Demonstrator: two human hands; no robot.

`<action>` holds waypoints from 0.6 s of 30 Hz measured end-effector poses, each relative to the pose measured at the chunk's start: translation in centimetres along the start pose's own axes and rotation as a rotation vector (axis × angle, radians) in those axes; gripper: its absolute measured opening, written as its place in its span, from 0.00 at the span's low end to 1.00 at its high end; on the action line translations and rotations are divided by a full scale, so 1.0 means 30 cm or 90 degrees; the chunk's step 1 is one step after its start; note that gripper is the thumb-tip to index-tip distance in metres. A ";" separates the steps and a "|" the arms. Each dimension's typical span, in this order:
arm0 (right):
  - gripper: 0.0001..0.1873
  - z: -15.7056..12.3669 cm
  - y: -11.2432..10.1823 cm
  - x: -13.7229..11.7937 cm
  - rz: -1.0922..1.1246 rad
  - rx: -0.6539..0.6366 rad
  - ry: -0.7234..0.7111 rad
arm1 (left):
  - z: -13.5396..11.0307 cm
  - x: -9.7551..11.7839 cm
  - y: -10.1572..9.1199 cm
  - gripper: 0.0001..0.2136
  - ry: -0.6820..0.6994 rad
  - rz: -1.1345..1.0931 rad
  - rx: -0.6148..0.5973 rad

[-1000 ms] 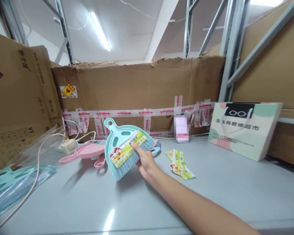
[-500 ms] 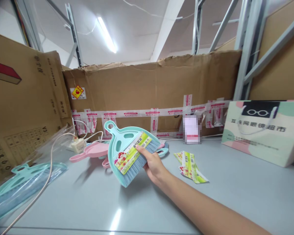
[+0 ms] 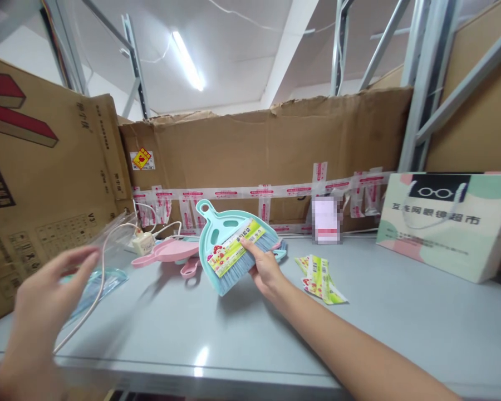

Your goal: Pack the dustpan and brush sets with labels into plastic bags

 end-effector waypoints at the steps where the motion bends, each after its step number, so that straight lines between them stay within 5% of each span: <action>1: 0.18 0.002 -0.002 0.000 0.000 0.000 0.001 | 0.071 0.036 -0.094 0.23 0.001 0.105 0.199; 2: 0.18 0.004 -0.003 -0.001 0.001 -0.001 0.000 | 0.137 0.072 -0.118 0.25 0.009 0.231 0.279; 4: 0.19 0.007 -0.004 -0.002 0.008 -0.001 -0.001 | 0.269 0.086 -0.096 0.24 -0.002 0.368 0.262; 8: 0.18 0.009 0.002 -0.004 0.015 -0.007 -0.001 | 0.379 0.056 -0.115 0.13 -0.045 0.360 0.237; 12: 0.16 0.016 0.006 -0.014 0.015 -0.009 -0.006 | 0.286 0.202 -0.178 0.13 0.130 0.120 0.352; 15: 0.18 0.032 -0.003 -0.038 0.027 0.007 -0.029 | 0.236 0.317 -0.126 0.12 0.213 -0.217 0.204; 18: 0.20 0.054 -0.027 -0.075 0.025 0.038 -0.056 | 0.239 0.393 -0.050 0.11 0.180 -0.462 0.080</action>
Point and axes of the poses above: each hand's wrist, its own z-axis towards the middle knuckle, its own y-axis out of the palm, x = y × z, the point moved 10 cm from there along z, towards the middle knuckle, and after that the axes turned 13 degrees about -y, right-handed, at the moved point
